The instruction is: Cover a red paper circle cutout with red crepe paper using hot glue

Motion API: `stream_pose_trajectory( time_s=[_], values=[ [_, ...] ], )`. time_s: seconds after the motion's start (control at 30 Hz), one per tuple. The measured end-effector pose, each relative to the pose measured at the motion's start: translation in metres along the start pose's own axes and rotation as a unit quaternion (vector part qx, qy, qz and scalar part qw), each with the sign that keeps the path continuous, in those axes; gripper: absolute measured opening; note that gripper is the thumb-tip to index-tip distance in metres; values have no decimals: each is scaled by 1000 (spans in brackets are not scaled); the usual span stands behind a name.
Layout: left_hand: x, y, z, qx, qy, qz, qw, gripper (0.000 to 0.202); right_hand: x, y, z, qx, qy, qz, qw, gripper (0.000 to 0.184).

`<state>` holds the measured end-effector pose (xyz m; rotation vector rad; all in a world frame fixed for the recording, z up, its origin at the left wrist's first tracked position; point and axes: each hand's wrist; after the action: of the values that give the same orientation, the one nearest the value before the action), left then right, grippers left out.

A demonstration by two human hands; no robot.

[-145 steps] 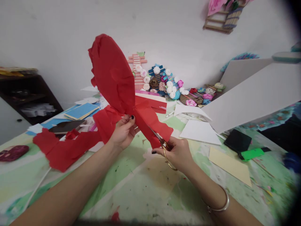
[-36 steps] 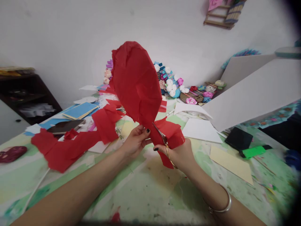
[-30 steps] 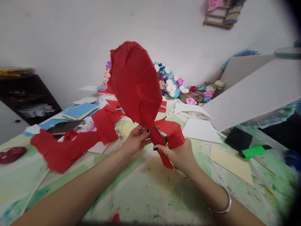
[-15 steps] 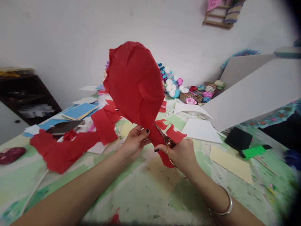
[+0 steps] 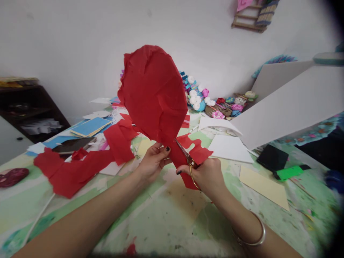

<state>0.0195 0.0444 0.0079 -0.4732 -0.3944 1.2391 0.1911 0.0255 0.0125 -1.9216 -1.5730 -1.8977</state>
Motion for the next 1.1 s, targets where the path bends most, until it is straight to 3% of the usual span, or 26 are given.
stream_pose_trajectory(
  time_s=[0.43,0.8,1.1],
  values=[
    [1,2,-2,12,-23,12,1000,22,-2,0,0,-30,12,5,999,69],
    [0,0,0,25,-42,32,998,20,-2,0,1,-31,15,-11,999,60],
    [1,2,-1,10,-39,43,998,22,-1,3,-4,49,-59,-44,996,55]
  ],
)
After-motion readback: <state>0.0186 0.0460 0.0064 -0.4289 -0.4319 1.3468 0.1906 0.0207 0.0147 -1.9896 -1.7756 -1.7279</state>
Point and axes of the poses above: each hand's wrist, its own x-axis towards the middle knuckle, its own y-axis out of the back of the hand, z = x × y, and after that the axes turned 7 degrees about y, right-handed
